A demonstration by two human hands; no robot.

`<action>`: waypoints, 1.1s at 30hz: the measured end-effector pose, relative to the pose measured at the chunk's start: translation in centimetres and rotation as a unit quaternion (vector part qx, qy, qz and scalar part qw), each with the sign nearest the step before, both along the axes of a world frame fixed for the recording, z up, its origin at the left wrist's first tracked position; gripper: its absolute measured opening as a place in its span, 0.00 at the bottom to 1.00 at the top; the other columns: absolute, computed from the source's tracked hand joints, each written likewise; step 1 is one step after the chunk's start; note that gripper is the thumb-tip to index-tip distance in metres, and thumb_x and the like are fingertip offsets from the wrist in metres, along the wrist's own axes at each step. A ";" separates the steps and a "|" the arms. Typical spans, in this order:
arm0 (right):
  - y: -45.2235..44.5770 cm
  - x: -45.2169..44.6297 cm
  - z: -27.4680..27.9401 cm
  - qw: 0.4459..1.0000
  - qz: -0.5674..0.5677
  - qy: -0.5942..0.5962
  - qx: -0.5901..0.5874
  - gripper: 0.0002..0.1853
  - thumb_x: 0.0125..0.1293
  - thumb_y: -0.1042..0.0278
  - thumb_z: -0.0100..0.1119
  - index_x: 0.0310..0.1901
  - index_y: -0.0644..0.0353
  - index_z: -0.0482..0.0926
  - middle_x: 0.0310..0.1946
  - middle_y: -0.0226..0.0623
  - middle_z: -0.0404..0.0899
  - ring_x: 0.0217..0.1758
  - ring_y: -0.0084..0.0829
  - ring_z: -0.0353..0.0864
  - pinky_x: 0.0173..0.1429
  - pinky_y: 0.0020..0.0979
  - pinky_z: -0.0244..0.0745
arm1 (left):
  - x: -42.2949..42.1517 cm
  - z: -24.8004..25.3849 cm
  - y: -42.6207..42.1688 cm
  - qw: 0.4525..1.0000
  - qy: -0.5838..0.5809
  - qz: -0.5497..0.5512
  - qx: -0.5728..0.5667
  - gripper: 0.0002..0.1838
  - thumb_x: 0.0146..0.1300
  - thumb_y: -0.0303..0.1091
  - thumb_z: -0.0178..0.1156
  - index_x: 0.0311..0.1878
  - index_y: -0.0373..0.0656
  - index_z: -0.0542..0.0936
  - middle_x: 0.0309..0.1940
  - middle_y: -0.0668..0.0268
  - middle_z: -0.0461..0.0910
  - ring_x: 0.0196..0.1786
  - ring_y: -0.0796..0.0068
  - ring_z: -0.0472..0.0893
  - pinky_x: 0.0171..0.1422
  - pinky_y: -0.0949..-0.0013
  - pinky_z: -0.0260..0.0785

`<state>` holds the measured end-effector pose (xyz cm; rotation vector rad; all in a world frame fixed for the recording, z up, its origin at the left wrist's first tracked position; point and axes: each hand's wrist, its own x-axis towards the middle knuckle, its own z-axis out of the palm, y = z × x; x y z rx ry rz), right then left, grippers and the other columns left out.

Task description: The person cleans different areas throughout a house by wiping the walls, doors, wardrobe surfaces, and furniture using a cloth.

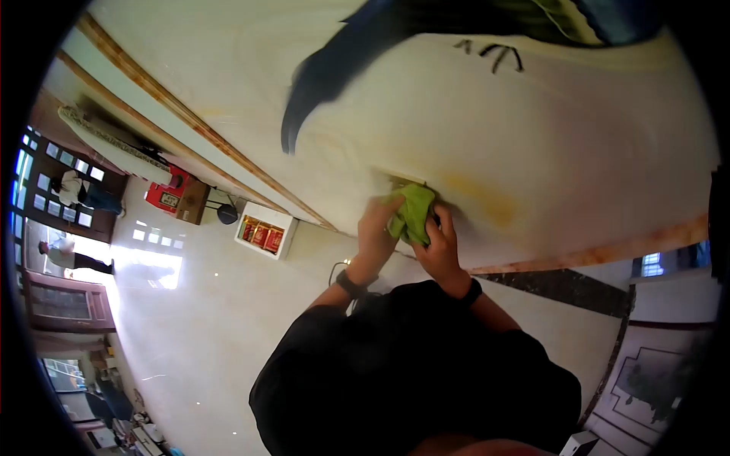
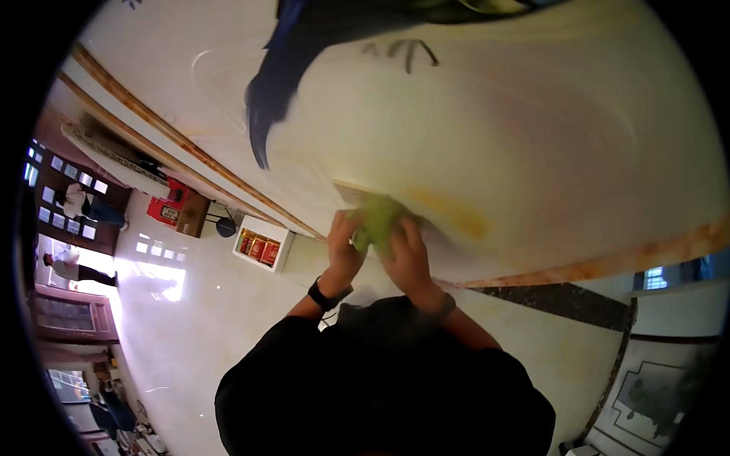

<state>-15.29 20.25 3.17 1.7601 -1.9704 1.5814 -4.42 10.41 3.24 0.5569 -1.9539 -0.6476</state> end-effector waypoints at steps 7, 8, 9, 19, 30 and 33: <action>-2.5 2.9 -1.0 0.994 0.036 -0.043 0.091 0.22 0.54 0.79 0.62 0.53 0.68 0.75 0.55 0.51 0.68 0.53 0.52 0.73 0.55 0.41 0.71 | 3.2 -1.6 -2.5 0.996 -0.034 0.023 0.076 0.26 0.47 0.17 0.63 0.52 0.49 0.79 0.41 0.59 0.77 0.40 0.55 0.79 0.41 0.62 0.73; -3.5 3.5 -1.1 0.993 0.042 -0.051 0.101 0.22 0.55 0.79 0.61 0.54 0.68 0.74 0.55 0.51 0.68 0.53 0.52 0.73 0.55 0.41 0.71 | 3.9 -1.9 -3.4 0.996 -0.038 0.029 0.080 0.26 0.47 0.17 0.63 0.52 0.50 0.79 0.41 0.60 0.78 0.41 0.55 0.79 0.41 0.62 0.73; -4.9 3.9 -1.6 0.994 0.041 -0.031 0.097 0.22 0.55 0.80 0.61 0.54 0.68 0.74 0.55 0.51 0.68 0.53 0.53 0.73 0.55 0.40 0.71 | 4.3 -2.5 -4.7 0.995 -0.038 0.038 0.081 0.27 0.46 0.17 0.63 0.52 0.49 0.79 0.41 0.60 0.77 0.40 0.55 0.79 0.41 0.63 0.73; -18.9 13.5 3.6 0.998 0.054 0.032 0.006 0.25 0.52 0.79 0.63 0.54 0.71 0.72 0.54 0.50 0.66 0.56 0.52 0.70 0.57 0.40 0.69 | 12.7 2.9 -17.1 0.992 0.094 0.085 0.029 0.25 0.45 0.16 0.63 0.51 0.43 0.80 0.39 0.58 0.78 0.41 0.56 0.79 0.43 0.65 0.73; -19.4 13.7 0.8 0.982 -0.136 0.000 -0.128 0.28 0.51 0.74 0.69 0.55 0.70 0.72 0.54 0.50 0.66 0.57 0.49 0.71 0.60 0.43 0.69 | 11.0 4.0 -20.0 0.988 0.105 -0.094 -0.065 0.29 0.38 0.16 0.64 0.48 0.51 0.83 0.40 0.61 0.77 0.41 0.58 0.79 0.38 0.65 0.74; -19.0 13.9 -2.6 0.988 -0.139 -0.008 -0.064 0.29 0.51 0.74 0.70 0.57 0.69 0.72 0.56 0.47 0.66 0.59 0.48 0.70 0.62 0.43 0.67 | 12.1 0.1 -20.9 0.987 0.029 -0.154 -0.023 0.33 0.36 0.15 0.61 0.51 0.51 0.82 0.42 0.62 0.75 0.44 0.57 0.79 0.39 0.63 0.74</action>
